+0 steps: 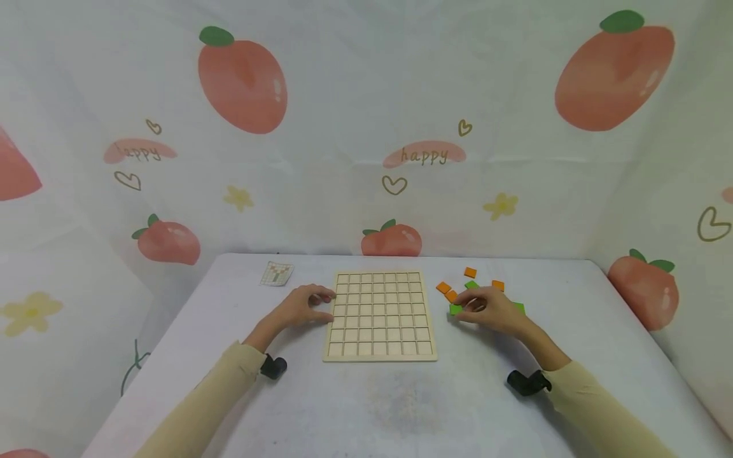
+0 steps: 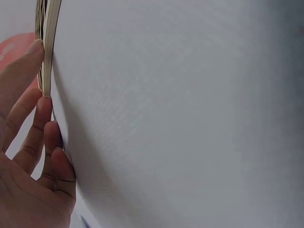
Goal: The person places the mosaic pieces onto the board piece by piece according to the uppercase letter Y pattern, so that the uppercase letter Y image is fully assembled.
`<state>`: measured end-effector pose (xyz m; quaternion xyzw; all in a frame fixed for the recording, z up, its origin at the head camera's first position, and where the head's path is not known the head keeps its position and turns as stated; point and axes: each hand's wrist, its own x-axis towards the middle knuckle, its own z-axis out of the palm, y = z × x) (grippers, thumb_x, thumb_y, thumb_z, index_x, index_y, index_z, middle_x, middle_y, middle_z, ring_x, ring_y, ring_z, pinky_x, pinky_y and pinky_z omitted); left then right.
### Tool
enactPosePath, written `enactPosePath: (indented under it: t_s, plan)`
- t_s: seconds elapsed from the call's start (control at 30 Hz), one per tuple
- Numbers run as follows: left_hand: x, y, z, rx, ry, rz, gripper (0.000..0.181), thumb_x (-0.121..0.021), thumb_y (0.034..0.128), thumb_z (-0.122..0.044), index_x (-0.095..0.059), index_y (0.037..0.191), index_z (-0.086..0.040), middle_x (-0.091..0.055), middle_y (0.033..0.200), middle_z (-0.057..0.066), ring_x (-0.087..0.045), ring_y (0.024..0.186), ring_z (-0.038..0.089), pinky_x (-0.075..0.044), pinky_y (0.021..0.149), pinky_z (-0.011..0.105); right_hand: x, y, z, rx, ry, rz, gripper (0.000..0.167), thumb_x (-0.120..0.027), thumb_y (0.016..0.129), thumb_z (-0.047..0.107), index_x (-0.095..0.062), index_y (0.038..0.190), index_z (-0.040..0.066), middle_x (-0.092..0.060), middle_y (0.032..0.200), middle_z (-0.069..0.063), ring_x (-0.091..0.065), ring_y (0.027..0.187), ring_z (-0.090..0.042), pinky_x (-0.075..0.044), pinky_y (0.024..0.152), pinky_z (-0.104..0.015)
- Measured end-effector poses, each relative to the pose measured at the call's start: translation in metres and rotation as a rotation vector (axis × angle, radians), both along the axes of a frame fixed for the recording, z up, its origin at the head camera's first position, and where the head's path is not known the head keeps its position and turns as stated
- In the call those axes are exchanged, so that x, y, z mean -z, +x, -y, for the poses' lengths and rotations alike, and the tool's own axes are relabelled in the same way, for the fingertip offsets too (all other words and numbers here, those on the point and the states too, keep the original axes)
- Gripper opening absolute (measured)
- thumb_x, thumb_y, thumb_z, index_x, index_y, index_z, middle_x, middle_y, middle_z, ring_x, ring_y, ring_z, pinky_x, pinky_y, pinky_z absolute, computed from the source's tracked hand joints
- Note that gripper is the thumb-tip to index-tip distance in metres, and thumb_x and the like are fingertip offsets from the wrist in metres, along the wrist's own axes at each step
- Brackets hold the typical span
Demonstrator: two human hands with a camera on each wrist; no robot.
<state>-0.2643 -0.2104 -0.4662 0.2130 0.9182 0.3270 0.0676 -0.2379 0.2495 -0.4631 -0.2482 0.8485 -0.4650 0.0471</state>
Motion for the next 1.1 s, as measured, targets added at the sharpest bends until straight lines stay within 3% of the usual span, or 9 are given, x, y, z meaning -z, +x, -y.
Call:
enactPosePath:
  t_s: [0.33, 0.6, 0.8, 1.1]
  plan:
    - [0.001, 0.001, -0.003, -0.007, 0.011, 0.011, 0.05, -0.089, 0.0794, -0.019, -0.071, 0.124, -0.006, -0.066, 0.107, 0.002, -0.061, 0.105, 0.027, -0.047, 0.096, 0.044, 0.002, -0.008, 0.018, -0.023, -0.036, 0.005, 0.026, -0.085, 0.084, 0.01, -0.075, 0.106, 0.002, -0.07, 0.101, -0.007, -0.066, 0.079, -0.02, -0.052, 0.072, -0.027]
    - [0.001, 0.001, 0.002, -0.003, 0.0, 0.003, 0.051, -0.089, 0.0804, -0.02, -0.07, 0.126, -0.006, -0.066, 0.108, 0.002, -0.061, 0.105, 0.026, -0.047, 0.096, 0.044, 0.004, -0.011, 0.041, -0.071, -0.069, 0.014, 0.026, -0.085, 0.083, 0.006, -0.073, 0.106, -0.001, -0.07, 0.094, -0.008, -0.064, 0.074, -0.02, -0.05, 0.067, -0.026]
    - [0.0, 0.0, 0.001, 0.006, 0.004, 0.006, 0.051, -0.089, 0.0805, -0.02, -0.069, 0.126, -0.006, -0.066, 0.109, 0.003, -0.061, 0.105, 0.027, -0.047, 0.096, 0.044, 0.004, -0.009, 0.064, -0.108, -0.082, 0.03, 0.026, -0.083, 0.082, 0.0, -0.072, 0.105, -0.005, -0.069, 0.095, -0.012, -0.065, 0.075, -0.022, -0.051, 0.068, -0.026]
    - [-0.002, 0.001, 0.0, 0.017, 0.014, 0.01, 0.051, -0.089, 0.0804, -0.018, -0.069, 0.126, -0.005, -0.066, 0.109, 0.004, -0.061, 0.105, 0.027, -0.047, 0.096, 0.045, 0.005, -0.002, 0.093, -0.178, -0.117, 0.039, 0.024, -0.084, 0.082, 0.002, -0.074, 0.103, -0.001, -0.07, 0.094, -0.011, -0.066, 0.076, -0.024, -0.054, 0.071, -0.029]
